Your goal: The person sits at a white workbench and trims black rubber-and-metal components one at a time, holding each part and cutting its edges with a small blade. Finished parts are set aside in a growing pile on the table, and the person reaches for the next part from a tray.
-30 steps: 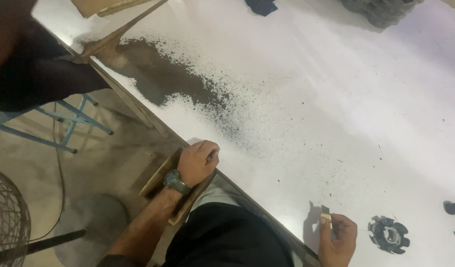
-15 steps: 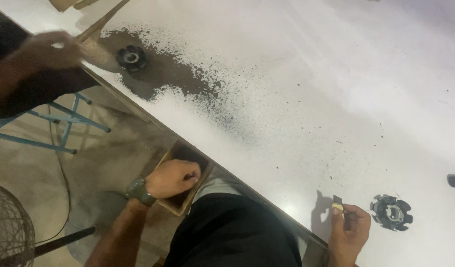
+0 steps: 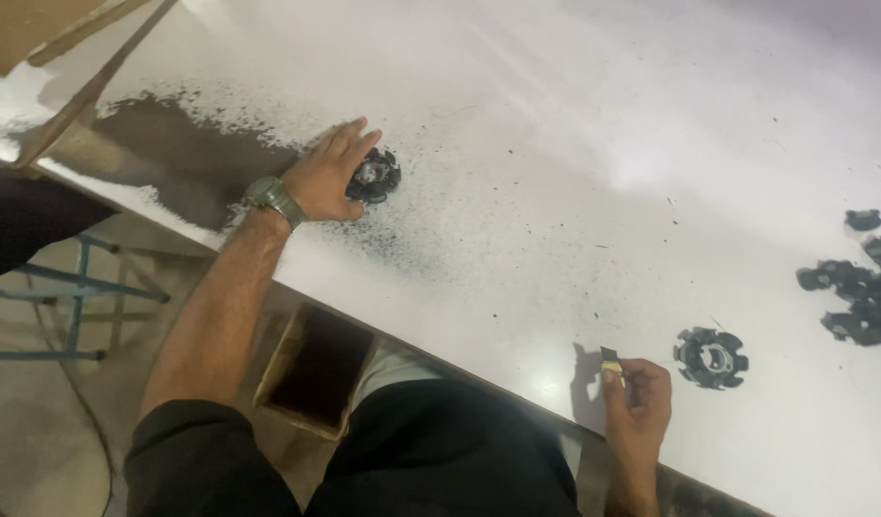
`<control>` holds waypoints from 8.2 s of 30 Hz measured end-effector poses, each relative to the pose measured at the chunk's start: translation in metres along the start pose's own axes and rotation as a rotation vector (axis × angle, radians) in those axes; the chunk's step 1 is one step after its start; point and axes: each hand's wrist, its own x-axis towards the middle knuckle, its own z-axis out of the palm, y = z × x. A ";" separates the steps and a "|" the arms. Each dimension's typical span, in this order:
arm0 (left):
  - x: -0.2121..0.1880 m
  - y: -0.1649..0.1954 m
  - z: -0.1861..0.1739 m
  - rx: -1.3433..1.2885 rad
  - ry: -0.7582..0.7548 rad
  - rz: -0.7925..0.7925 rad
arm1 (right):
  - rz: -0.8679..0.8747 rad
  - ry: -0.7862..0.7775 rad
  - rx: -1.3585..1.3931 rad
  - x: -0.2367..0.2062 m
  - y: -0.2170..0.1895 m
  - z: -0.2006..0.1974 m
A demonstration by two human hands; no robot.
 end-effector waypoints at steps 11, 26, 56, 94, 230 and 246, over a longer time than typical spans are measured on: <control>-0.041 0.176 0.069 0.006 0.091 0.154 | -0.003 -0.009 0.049 -0.005 -0.012 0.009; -0.066 0.280 0.113 -0.429 0.154 0.258 | -0.410 -0.008 -0.393 -0.021 -0.048 0.028; -0.070 0.270 0.132 -0.456 0.197 0.215 | -0.480 -0.069 -0.402 -0.030 -0.045 0.037; -0.073 0.274 0.165 -0.527 0.330 0.172 | -0.487 -0.120 -0.539 -0.030 -0.057 0.045; -0.012 0.052 0.037 -0.072 -0.276 -0.064 | -0.390 0.098 -0.358 -0.003 -0.026 0.000; -0.067 0.264 0.118 -0.207 0.349 0.492 | -0.268 -0.073 -0.147 -0.035 -0.038 0.036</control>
